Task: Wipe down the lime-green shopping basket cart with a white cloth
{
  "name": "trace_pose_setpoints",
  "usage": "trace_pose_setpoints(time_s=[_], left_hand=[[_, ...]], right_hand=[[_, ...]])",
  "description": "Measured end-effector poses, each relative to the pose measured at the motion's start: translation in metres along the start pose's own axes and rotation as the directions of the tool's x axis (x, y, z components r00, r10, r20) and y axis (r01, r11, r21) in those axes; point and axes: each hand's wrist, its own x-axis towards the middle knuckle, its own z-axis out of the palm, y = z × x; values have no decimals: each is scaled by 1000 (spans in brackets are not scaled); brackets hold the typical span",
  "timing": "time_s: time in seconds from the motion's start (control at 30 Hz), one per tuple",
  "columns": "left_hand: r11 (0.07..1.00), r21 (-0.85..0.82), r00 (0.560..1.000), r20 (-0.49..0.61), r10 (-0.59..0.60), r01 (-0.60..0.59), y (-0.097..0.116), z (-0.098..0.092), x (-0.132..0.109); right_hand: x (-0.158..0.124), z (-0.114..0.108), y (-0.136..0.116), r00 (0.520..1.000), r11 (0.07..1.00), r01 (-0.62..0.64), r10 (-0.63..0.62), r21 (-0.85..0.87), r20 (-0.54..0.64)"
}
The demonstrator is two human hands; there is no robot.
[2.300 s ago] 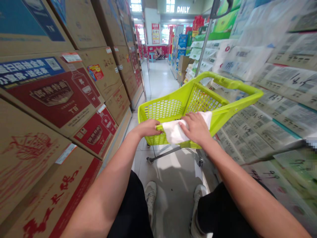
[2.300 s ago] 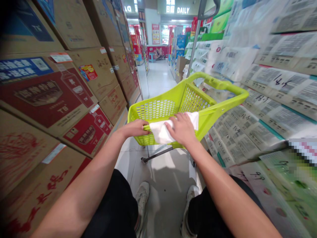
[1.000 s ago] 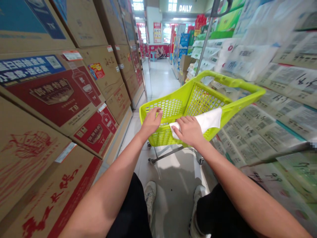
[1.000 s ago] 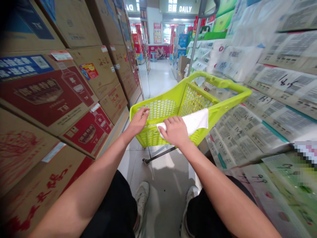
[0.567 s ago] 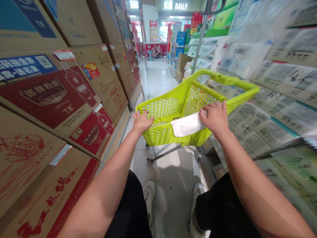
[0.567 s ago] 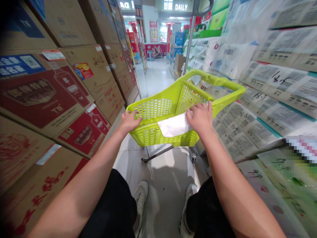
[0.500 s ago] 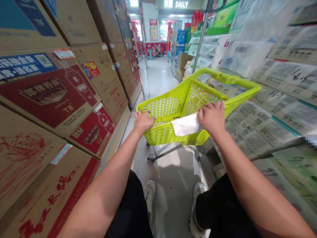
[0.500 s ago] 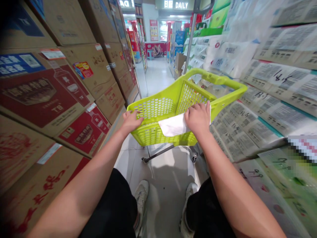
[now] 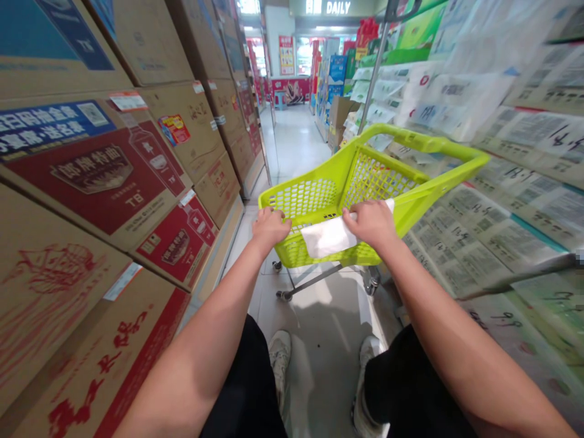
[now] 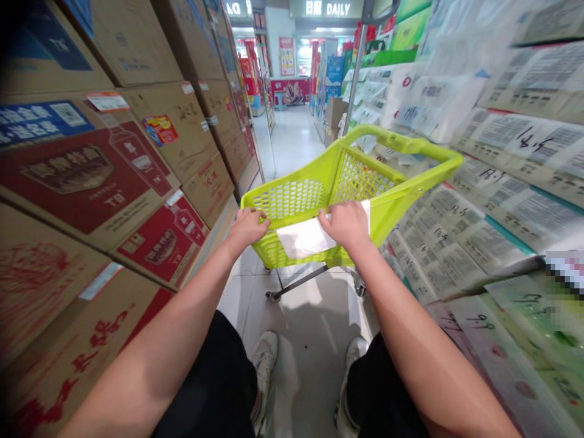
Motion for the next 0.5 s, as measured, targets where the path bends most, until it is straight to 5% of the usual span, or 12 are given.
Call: trace_pose_setpoints(time_s=[0.13, 0.27, 0.4, 0.5], left_hand=[[997, 75, 999, 53, 6, -10, 8, -5, -3], [990, 124, 982, 183, 50, -73, 18, -7, -2], [977, 199, 966, 259, 15, -69, 17, -7, 2], [974, 204, 964, 263, 39, -95, 8, -7, 6]], right_hand=[[3, -3, 24, 998, 1000, -27, 27, 6, -59], [-14, 3, -17, 975, 973, 219, -217, 65, -39], [-25, 9, -50, 959, 957, 279, -273, 83, -75], [-17, 8, -23, 979, 979, 199, -196, 54, -57]])
